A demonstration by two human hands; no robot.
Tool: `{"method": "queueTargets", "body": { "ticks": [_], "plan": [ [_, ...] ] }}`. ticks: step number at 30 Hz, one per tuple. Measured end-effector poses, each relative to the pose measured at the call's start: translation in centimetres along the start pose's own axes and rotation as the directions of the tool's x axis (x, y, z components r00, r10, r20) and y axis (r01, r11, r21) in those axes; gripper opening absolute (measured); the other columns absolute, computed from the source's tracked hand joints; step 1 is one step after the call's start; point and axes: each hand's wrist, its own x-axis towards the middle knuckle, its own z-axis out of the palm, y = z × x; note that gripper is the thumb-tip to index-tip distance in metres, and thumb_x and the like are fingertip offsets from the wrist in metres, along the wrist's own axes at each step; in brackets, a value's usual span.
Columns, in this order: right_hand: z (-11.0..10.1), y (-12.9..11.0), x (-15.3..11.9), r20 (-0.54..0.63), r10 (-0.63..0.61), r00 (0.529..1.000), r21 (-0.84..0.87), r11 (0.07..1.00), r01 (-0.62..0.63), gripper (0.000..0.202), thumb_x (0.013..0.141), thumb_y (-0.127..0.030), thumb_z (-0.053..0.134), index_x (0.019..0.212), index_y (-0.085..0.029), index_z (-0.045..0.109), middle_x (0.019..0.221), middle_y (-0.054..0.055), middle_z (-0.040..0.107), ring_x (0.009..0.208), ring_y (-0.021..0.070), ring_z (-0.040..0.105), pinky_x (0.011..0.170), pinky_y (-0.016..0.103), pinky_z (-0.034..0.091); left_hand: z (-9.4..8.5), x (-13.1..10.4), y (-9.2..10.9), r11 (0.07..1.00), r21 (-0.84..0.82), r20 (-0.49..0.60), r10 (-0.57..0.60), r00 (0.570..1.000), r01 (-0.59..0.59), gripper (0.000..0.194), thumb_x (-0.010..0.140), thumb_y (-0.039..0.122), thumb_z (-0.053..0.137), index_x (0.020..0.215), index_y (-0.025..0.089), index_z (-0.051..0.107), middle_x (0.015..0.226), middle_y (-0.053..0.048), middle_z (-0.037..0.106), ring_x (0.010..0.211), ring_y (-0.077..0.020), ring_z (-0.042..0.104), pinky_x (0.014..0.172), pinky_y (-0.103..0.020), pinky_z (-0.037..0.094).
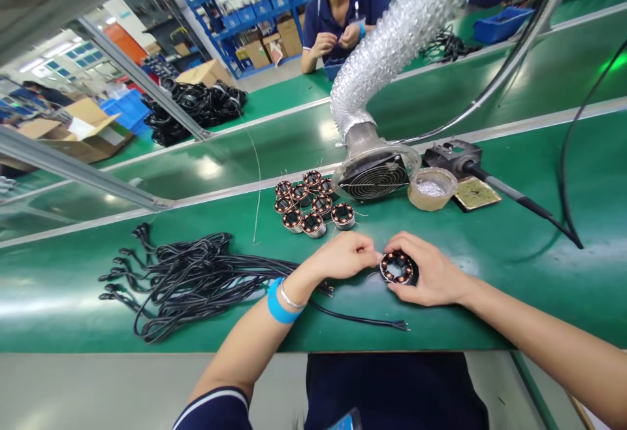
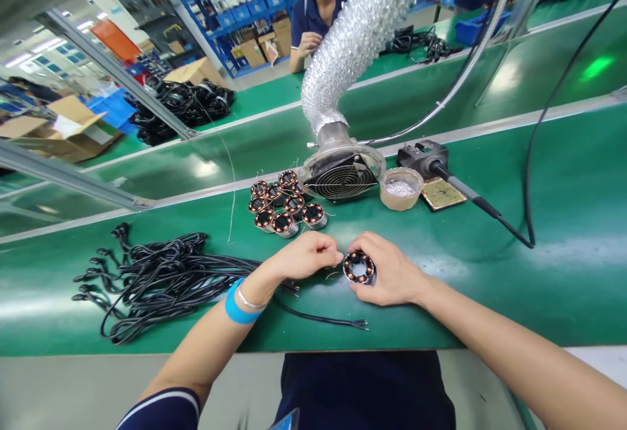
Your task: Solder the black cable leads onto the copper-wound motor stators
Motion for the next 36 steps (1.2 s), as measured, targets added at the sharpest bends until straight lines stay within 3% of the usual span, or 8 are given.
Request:
{"method": "queueTargets", "body": {
  "ticks": [4,7,12,15,19,26,32,36],
  "plan": [
    [0.2,-0.2,0.0,-0.013,0.006,1.000,0.023,1.000,-0.006,0.036,0.073,-0.026,0.067,0.105,-0.021,0.052,0.096,0.005,0.060,0.085,0.0195,0.059,0.077,0.034,0.051,0.9,0.4,-0.2,0.906,-0.383,0.063,-0.169,0.984,0.180,0.046,0.082,0.060,0.056,0.068,0.017,0.052,0.050,0.010,0.025,0.044,-0.0067,0.018,0.045,-0.023,0.017],
    [0.3,-0.2,-0.1,-0.023,0.011,1.000,0.033,0.999,-0.010,0.038,0.074,-0.026,0.068,0.107,-0.021,0.051,0.096,0.006,0.060,0.085,0.0203,0.058,0.076,0.034,0.051,0.7,-1.6,-0.6,0.958,-0.271,-0.012,-0.099,0.995,0.092,0.049,0.078,0.063,0.064,0.075,0.015,0.058,0.056,0.007,0.038,0.050,-0.0070,0.030,0.048,-0.021,0.024],
    [0.4,-0.2,0.0,-0.031,0.001,1.000,0.028,1.000,0.000,0.038,0.072,-0.027,0.068,0.106,-0.021,0.051,0.096,0.007,0.059,0.086,0.0215,0.057,0.076,0.036,0.051,0.5,-4.7,-0.8,0.996,0.085,-0.024,0.034,0.999,-0.032,0.030,0.090,0.040,0.058,0.074,0.014,0.063,0.067,0.001,0.056,0.061,-0.0099,0.044,0.058,-0.023,0.033],
    [0.4,-0.1,0.0,-0.025,-0.002,1.000,0.025,1.000,0.002,0.038,0.072,-0.027,0.068,0.106,-0.021,0.051,0.096,0.006,0.058,0.086,0.0213,0.058,0.076,0.035,0.051,1.4,-3.7,-0.7,0.999,-0.043,-0.098,0.016,0.995,-0.020,0.033,0.093,0.036,0.048,0.073,0.014,0.062,0.066,0.000,0.055,0.061,-0.0103,0.045,0.059,-0.023,0.034],
    [0.4,0.0,0.0,-0.033,-0.014,0.999,0.029,0.999,0.015,0.037,0.073,-0.026,0.067,0.107,-0.022,0.051,0.096,0.006,0.059,0.086,0.0209,0.058,0.076,0.035,0.051,2.0,-2.2,-1.0,0.919,-0.377,0.064,-0.102,0.993,0.119,0.041,0.092,0.050,0.046,0.073,0.015,0.056,0.059,0.004,0.044,0.047,-0.0070,0.028,0.048,-0.022,0.023],
    [0.4,0.0,-0.2,-0.030,-0.009,1.000,0.013,1.000,0.009,0.040,0.074,-0.027,0.068,0.109,-0.021,0.051,0.098,0.007,0.059,0.089,0.0221,0.058,0.079,0.036,0.051,1.8,-5.2,-1.7,0.984,0.157,-0.041,0.098,0.994,-0.090,0.020,0.088,0.036,0.063,0.085,0.017,0.070,0.077,0.000,0.061,0.069,-0.0120,0.051,0.067,-0.023,0.038],
    [0.3,0.0,-0.2,-0.018,-0.033,0.999,0.001,0.999,0.033,0.037,0.077,-0.031,0.069,0.109,-0.022,0.052,0.098,0.007,0.061,0.087,0.0219,0.061,0.076,0.035,0.054,5.0,-4.9,-0.8,0.970,-0.239,-0.050,-0.057,0.997,0.044,0.031,0.094,0.033,0.053,0.086,0.011,0.073,0.066,-0.001,0.062,0.063,-0.0119,0.055,0.063,-0.022,0.042],
    [-0.8,0.0,-0.3,-0.002,-0.019,1.000,-0.043,0.999,0.019,0.040,0.080,-0.037,0.069,0.115,-0.025,0.055,0.105,0.008,0.065,0.091,0.0241,0.066,0.077,0.037,0.056,3.1,-6.1,-0.1,0.994,-0.073,-0.003,0.086,0.996,-0.086,0.026,0.093,0.038,0.059,0.095,0.018,0.076,0.086,-0.002,0.072,0.079,-0.0142,0.063,0.074,-0.022,0.046]
  ]
}}
